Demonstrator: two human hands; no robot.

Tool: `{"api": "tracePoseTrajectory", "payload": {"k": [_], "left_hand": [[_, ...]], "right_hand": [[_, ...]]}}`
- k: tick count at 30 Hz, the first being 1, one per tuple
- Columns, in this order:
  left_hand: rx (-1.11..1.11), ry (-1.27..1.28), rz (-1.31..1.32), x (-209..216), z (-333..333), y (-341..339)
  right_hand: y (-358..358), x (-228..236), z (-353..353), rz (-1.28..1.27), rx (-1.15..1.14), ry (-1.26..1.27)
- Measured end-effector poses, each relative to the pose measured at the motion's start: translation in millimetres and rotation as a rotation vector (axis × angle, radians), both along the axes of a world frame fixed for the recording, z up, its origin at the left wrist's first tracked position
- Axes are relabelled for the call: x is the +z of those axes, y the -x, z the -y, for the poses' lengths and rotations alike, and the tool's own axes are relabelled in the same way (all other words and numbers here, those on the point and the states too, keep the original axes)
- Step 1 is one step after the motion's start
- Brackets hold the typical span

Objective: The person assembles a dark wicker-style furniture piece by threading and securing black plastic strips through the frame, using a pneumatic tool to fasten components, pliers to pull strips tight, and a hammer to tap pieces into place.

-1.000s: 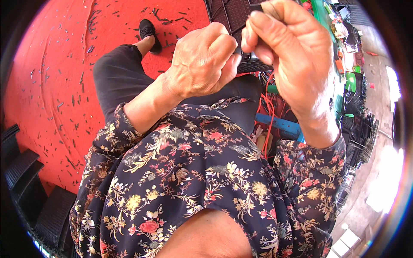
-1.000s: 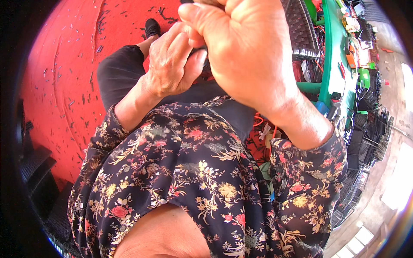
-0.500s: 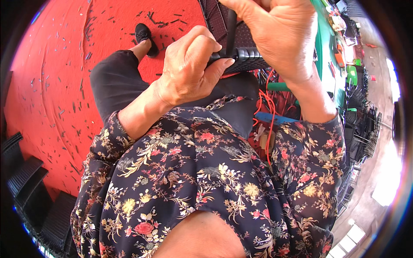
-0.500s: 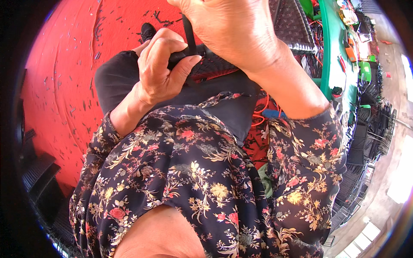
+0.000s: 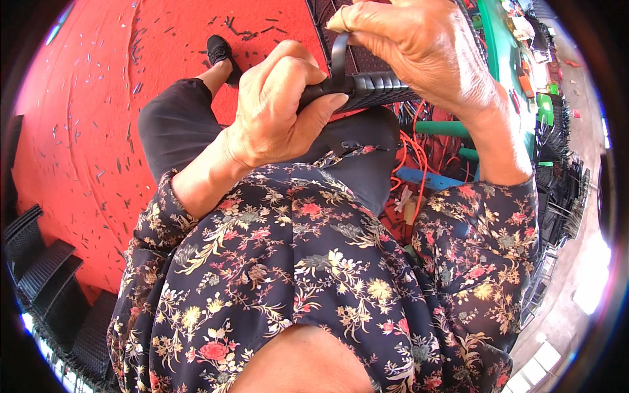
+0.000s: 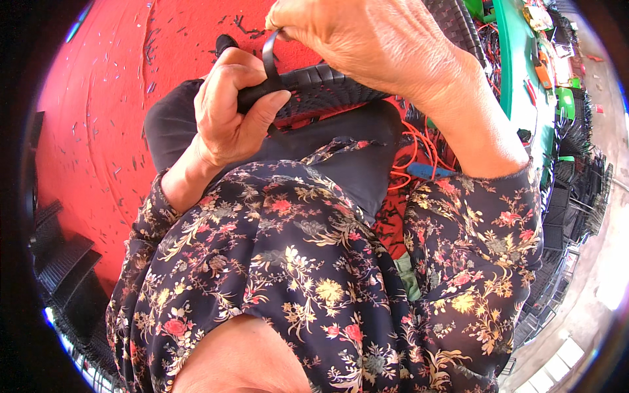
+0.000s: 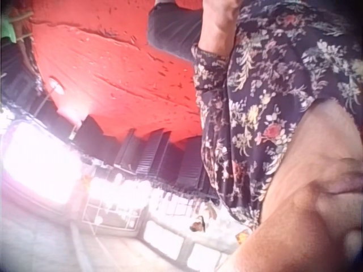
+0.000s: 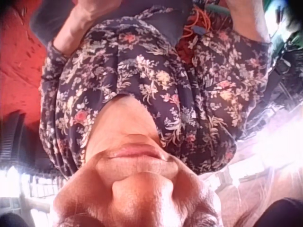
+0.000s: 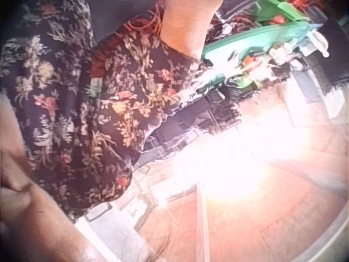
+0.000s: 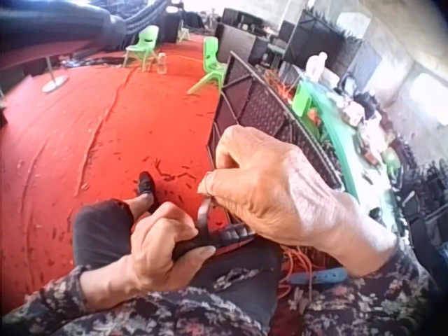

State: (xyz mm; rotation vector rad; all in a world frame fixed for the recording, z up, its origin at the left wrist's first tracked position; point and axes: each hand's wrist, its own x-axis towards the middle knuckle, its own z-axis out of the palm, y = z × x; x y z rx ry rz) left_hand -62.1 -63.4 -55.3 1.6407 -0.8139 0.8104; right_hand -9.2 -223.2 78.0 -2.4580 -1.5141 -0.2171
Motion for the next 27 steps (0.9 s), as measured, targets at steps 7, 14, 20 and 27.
{"api": "tracePoseTrajectory", "payload": {"k": [7,14,20,27], "left_hand": [[0.011,-0.045,0.004,4.6,-6.0,4.5],[-0.032,-0.066,-0.041,9.1,-10.3,7.9],[-0.029,-0.06,-0.021,10.2,-11.5,9.3],[-0.041,-0.056,-0.036,9.9,-13.4,10.5]], "right_hand": [[2.6,-7.5,-3.6,-0.849,-0.137,-0.298],[5.1,-11.6,-3.7,-1.219,-0.282,-0.369],[1.7,-16.9,-1.6,-1.341,-0.284,-0.347],[9.2,-21.4,-5.5,-1.183,-0.273,-0.387]]}}
